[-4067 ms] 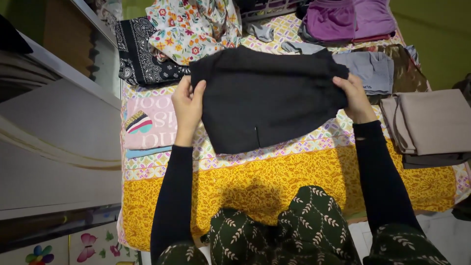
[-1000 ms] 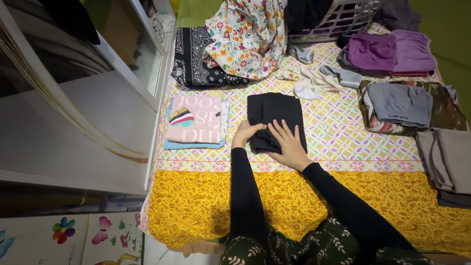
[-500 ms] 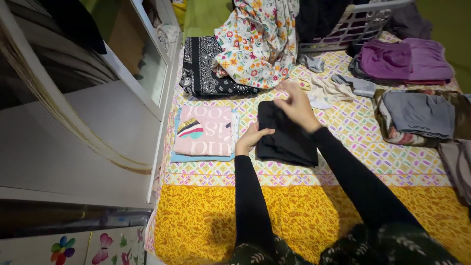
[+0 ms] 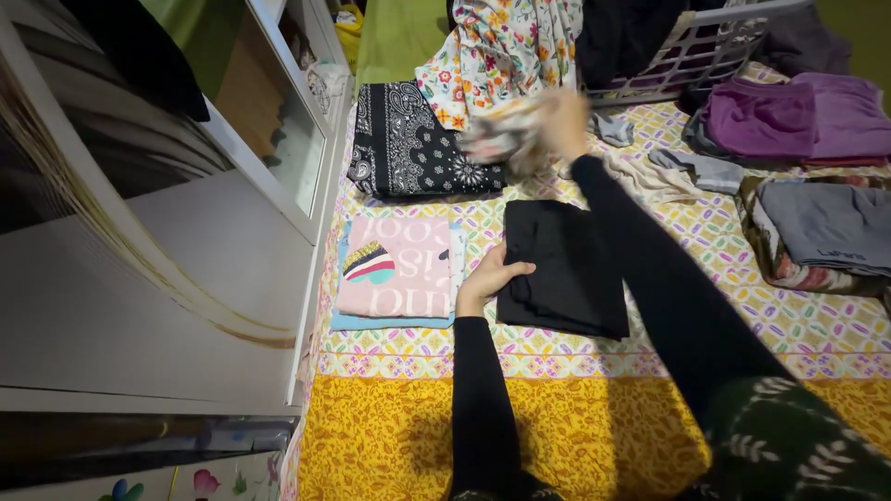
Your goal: The recorder folds several items of clothing, including t-shirts, leggings, and a patterned garment, on a bed.
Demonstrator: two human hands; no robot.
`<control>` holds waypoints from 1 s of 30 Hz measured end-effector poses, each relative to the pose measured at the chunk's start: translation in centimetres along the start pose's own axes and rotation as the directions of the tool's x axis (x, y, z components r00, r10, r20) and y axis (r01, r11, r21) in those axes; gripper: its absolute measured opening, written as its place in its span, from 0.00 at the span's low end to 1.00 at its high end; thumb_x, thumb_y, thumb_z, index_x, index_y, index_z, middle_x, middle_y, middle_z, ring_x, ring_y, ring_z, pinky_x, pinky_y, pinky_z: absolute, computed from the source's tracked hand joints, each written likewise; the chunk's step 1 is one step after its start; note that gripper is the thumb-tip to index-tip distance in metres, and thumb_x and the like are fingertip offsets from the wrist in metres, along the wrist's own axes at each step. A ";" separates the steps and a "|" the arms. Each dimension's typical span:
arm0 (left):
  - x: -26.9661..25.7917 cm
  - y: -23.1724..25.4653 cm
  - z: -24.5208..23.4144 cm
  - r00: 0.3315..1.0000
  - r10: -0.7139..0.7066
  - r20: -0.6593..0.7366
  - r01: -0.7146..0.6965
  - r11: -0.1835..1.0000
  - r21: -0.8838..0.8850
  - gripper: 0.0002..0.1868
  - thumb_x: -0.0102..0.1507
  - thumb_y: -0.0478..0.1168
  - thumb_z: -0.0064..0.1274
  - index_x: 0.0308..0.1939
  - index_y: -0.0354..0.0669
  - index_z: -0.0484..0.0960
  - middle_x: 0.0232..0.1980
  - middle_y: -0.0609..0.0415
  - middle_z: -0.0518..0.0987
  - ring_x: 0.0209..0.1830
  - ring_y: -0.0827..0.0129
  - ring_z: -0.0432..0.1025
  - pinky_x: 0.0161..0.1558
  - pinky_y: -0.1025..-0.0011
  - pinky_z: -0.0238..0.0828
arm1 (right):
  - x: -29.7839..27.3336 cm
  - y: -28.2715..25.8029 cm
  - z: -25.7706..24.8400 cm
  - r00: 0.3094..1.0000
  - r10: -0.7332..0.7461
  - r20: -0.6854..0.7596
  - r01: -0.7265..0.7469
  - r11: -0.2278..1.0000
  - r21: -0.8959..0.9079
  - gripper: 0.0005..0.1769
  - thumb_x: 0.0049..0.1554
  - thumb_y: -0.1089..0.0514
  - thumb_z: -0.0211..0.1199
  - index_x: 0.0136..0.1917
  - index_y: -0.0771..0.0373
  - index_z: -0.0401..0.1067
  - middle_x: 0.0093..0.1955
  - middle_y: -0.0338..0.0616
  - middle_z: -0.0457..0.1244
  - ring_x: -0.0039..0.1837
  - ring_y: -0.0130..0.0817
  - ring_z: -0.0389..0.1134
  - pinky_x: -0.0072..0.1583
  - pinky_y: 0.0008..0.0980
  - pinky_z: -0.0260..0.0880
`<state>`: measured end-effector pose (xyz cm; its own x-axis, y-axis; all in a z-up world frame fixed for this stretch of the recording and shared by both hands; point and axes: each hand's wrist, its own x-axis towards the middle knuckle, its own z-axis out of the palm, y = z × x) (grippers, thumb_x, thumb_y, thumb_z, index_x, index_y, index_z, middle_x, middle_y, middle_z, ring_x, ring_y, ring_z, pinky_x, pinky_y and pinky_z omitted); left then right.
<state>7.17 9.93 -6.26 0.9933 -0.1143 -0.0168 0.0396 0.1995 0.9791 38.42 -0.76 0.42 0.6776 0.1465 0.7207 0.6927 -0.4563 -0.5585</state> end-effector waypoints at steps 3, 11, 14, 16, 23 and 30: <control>0.5 -0.8 -0.4 1.000 -0.002 -0.005 0.002 1.000 -0.012 0.27 0.57 0.33 0.62 0.60 0.31 0.76 0.54 0.51 0.82 0.52 0.70 0.76 0.55 0.71 0.73 | 5.3 15.3 -6.9 0.952 -0.041 -0.304 0.016 0.996 -0.083 0.11 0.55 0.66 0.64 0.53 0.67 0.77 0.50 0.51 0.70 0.53 0.45 0.71 0.55 0.42 0.70; 0.4 0.2 0.1 0.996 0.020 -0.084 -0.031 0.992 -0.121 0.27 0.56 0.30 0.61 0.60 0.32 0.76 0.53 0.52 0.82 0.51 0.70 0.76 0.53 0.72 0.73 | 4.4 6.5 -22.4 0.997 -0.058 -0.041 0.040 0.940 -0.340 0.22 0.51 0.71 0.62 0.59 0.65 0.80 0.64 0.56 0.62 0.67 0.54 0.63 0.69 0.47 0.64; 0.5 0.2 0.2 0.995 -0.005 -0.104 -0.011 0.988 -0.154 0.27 0.56 0.30 0.61 0.59 0.32 0.76 0.52 0.52 0.82 0.50 0.69 0.76 0.53 0.71 0.74 | 2.7 -1.4 -14.1 0.956 0.049 0.288 -0.013 0.992 -0.125 0.18 0.55 0.57 0.66 0.59 0.46 0.80 0.68 0.51 0.64 0.74 0.52 0.63 0.76 0.47 0.61; 0.3 0.4 0.0 0.994 -0.003 -0.111 -0.014 0.988 -0.153 0.27 0.56 0.29 0.61 0.60 0.31 0.76 0.52 0.51 0.82 0.50 0.68 0.76 0.53 0.70 0.74 | 0.9 -7.2 -8.5 0.830 0.152 0.537 -0.234 0.968 0.087 0.13 0.58 0.45 0.64 0.57 0.33 0.77 0.72 0.56 0.65 0.75 0.52 0.65 0.78 0.47 0.61; -0.5 2.1 -0.1 0.987 0.070 -0.147 -0.096 0.981 -0.171 0.27 0.57 0.28 0.60 0.61 0.32 0.75 0.54 0.52 0.82 0.52 0.70 0.75 0.56 0.71 0.72 | -0.3 -8.3 -0.3 0.814 -0.082 0.575 0.239 0.950 -0.202 0.35 0.63 0.44 0.61 0.77 0.57 0.56 0.85 0.53 0.41 0.85 0.56 0.38 0.74 0.74 0.40; -1.1 4.3 -0.5 0.951 0.146 -0.271 -0.216 0.944 -0.248 0.26 0.57 0.29 0.60 0.60 0.31 0.76 0.53 0.50 0.81 0.52 0.68 0.75 0.56 0.70 0.73 | 3.7 -1.1 -10.9 0.908 0.082 0.411 0.136 0.870 -0.474 0.41 0.65 0.48 0.59 0.83 0.67 0.47 0.83 0.52 0.43 0.82 0.52 0.43 0.70 0.77 0.44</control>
<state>6.28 11.35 -2.17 0.9802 0.1844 0.0721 -0.1501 0.4545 0.8780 37.51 -9.25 8.16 0.7733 0.4563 0.4401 0.5778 -0.7930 -0.1930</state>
